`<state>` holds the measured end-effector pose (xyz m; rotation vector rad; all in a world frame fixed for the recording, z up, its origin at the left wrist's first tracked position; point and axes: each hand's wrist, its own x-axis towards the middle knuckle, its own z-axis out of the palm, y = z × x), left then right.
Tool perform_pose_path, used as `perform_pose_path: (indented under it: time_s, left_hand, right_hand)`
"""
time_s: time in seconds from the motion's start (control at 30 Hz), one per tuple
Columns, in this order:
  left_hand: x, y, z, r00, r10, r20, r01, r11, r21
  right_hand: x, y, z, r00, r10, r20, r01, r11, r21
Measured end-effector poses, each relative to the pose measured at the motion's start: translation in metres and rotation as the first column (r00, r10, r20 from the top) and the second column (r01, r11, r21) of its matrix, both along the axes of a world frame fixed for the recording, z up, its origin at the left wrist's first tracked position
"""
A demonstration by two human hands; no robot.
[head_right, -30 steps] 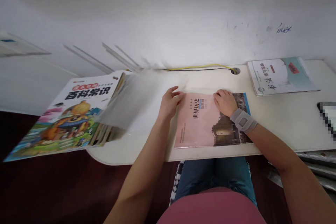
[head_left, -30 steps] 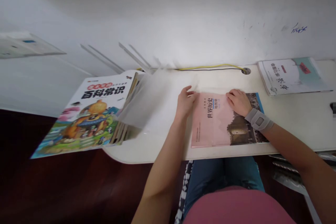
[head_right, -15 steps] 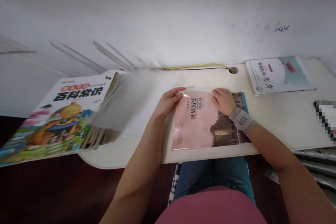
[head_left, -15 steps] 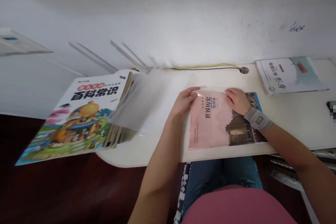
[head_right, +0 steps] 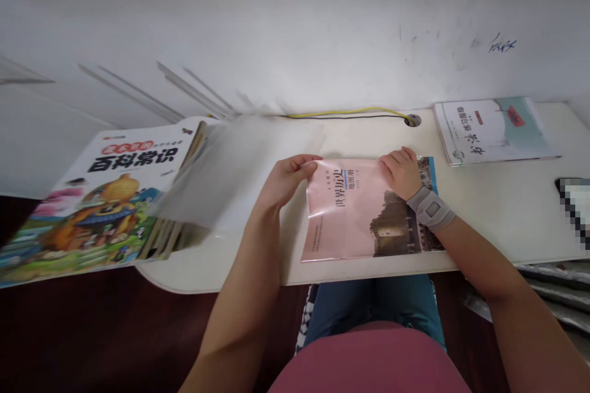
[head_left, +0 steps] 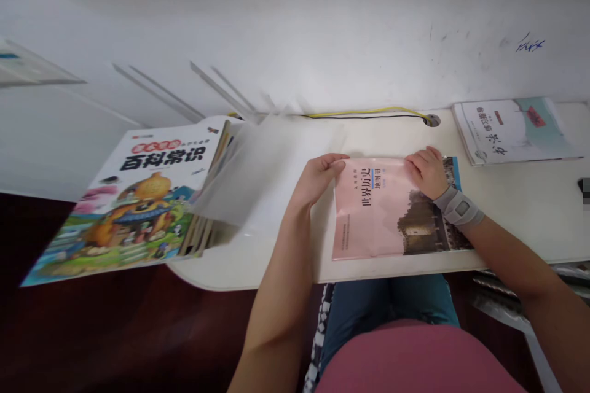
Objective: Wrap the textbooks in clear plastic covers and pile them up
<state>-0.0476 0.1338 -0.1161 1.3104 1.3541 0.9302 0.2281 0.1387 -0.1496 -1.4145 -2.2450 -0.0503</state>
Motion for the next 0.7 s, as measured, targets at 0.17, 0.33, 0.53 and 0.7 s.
perform_pose_path:
  time_s: [0.17, 0.33, 0.53, 0.7]
  left_hand:
    - [-0.005, -0.007, 0.005, 0.971, 0.020, -0.237, -0.001, 0.997, 0.079]
    - [0.007, -0.008, 0.013, 0.816, 0.279, -0.507, -0.002, 0.877, 0.480]
    - [0.065, 0.002, 0.033, 0.608, -0.041, -0.793, 0.497, 0.799, 0.339]
    - [0.082, 0.013, 0.032, 0.588, -0.167, -0.791, 0.475, 0.863, 0.171]
  right_hand:
    - [-0.002, 0.001, 0.001, 0.998, -0.023, 0.051, 0.022, 1.000, 0.020]
    - [-0.005, -0.001, 0.001, 0.993, -0.057, 0.100, 0.052, 0.998, 0.044]
    - [-0.004, -0.002, 0.000, 0.994, -0.045, 0.104, 0.033, 0.992, 0.119]
    - [-0.003, -0.006, 0.009, 0.992, -0.030, 0.126, 0.011, 0.989, 0.145]
